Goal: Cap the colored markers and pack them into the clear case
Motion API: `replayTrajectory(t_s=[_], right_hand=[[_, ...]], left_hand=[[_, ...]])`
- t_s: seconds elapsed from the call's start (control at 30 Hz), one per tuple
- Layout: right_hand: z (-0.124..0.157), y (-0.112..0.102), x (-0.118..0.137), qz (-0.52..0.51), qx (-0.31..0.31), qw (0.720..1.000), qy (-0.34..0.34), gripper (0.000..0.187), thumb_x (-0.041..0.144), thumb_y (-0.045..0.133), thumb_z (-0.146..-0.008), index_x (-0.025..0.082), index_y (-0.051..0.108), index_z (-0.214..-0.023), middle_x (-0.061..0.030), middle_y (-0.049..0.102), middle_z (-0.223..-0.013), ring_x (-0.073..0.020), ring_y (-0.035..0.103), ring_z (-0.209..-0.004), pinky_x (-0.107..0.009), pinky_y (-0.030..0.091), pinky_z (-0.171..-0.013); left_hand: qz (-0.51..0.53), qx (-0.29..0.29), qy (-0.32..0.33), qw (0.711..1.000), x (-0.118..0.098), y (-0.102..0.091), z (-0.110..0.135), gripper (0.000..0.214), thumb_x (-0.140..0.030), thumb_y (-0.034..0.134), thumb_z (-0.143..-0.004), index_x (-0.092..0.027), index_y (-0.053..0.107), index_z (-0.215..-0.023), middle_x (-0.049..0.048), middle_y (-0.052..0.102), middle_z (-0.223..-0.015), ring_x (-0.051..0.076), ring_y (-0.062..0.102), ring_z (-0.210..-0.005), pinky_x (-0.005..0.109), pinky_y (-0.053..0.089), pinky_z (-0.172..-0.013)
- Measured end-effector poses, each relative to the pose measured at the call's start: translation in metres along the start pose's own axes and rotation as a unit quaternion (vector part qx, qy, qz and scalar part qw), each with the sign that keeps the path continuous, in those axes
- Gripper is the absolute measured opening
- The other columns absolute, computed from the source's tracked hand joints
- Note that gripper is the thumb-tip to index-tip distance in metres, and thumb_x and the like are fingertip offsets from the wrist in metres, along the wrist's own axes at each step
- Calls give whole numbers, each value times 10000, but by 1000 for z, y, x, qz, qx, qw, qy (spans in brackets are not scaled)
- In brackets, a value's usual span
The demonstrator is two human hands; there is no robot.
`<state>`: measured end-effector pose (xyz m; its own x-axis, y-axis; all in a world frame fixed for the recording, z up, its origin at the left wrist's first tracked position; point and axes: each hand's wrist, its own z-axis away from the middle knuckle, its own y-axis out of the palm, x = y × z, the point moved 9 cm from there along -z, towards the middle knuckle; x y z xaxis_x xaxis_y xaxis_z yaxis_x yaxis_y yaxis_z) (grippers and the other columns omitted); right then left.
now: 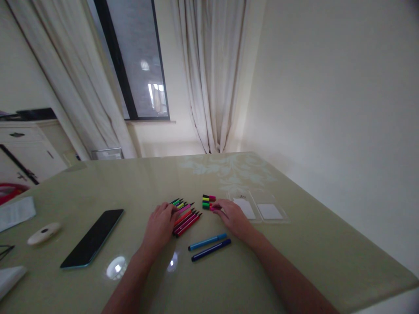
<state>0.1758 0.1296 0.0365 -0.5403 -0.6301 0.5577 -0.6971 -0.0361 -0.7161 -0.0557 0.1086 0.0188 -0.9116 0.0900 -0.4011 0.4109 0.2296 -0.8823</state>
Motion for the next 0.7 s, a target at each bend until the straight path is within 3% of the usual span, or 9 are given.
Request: replayTrajectory(t_s=[0.2, 0.53, 0.7], right_hand=[[1, -14, 3, -36, -54, 998, -8, 189, 319, 546, -1019, 207, 687, -1077, -85, 725, -1090, -224, 662, -1023, -350, 497, -917], [1, -11, 15, -103, -48, 993, -40, 197, 361, 603, -995, 228, 743, -1035, -63, 739, -1025, -209, 674, -1000, -335, 505, -913], [1, -15, 14, -150, -51, 987, -18, 158, 359, 681, -942, 251, 788, -987, -44, 771, -963, -208, 697, -930, -333, 519, -876]], left_hand=[[153, 34, 31, 987, -32, 5, 2, 284, -431, 426, -1003, -227, 621, -969, 48, 733, -925, 230, 667, -849, 334, 467, -767], [196, 47, 70, 977, -56, 7, 9, 272, -415, 466, -981, -216, 651, -979, 64, 724, -978, 238, 647, -903, 351, 492, -814], [228, 47, 103, 967, -64, 14, 13, 281, -387, 470, -996, -219, 692, -1036, 58, 727, -1011, 224, 648, -936, 332, 488, -843]])
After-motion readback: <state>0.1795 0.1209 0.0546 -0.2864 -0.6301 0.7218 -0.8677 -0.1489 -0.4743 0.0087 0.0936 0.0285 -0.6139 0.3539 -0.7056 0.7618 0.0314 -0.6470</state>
